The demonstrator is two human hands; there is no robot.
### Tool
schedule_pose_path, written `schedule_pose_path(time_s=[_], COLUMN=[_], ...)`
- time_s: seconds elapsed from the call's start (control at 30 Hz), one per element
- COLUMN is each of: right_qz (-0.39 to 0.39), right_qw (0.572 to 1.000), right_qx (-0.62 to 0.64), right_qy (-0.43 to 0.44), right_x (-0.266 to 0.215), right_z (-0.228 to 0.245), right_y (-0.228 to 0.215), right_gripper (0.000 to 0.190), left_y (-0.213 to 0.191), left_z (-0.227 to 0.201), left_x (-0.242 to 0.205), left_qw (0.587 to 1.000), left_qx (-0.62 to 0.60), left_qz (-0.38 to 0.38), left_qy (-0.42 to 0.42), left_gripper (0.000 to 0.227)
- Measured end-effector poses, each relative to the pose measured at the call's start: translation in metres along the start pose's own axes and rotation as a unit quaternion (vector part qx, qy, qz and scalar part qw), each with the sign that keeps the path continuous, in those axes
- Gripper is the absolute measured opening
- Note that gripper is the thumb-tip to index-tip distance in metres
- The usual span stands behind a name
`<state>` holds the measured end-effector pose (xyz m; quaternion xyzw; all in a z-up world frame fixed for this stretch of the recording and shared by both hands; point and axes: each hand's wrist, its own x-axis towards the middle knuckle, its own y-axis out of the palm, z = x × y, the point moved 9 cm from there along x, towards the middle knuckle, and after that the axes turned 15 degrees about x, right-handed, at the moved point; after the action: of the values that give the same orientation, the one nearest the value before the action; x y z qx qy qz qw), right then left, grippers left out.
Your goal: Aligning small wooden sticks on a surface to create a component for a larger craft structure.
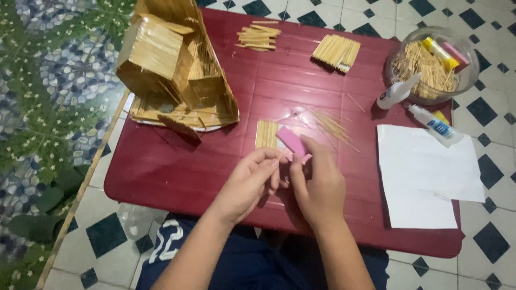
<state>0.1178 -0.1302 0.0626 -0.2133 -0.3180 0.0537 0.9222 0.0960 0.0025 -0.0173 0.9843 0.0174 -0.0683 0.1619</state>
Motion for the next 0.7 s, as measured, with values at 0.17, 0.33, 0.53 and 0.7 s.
schedule_pose_path(time_s=[0.17,0.33,0.53,0.7], right_qz=[-0.074,0.027,-0.027,0.003], right_qw=[0.996,0.988,0.984,0.977], right_qx=[0.025,-0.020,0.048,0.031], right_qy=[-0.033,0.149,0.169,0.212], right_x=[0.002,0.001,0.001,0.001], right_z=[0.004,-0.019,-0.015,-0.025], right_y=[-0.018,-0.002,-0.012,-0.005], right_gripper=[0.032,0.039,0.037,0.039], left_y=[0.002,0.005,0.004,0.007], left_z=[0.008,-0.011,0.000,0.003], left_x=[0.004,-0.002,-0.003,-0.003], left_qw=[0.992,0.993,0.992,0.990], left_qx=[0.127,0.112,0.112,0.131], left_qz=[0.003,0.015,0.002,0.030], left_qy=[0.011,-0.027,-0.054,-0.038], left_gripper=[0.023,0.013,0.015,0.014])
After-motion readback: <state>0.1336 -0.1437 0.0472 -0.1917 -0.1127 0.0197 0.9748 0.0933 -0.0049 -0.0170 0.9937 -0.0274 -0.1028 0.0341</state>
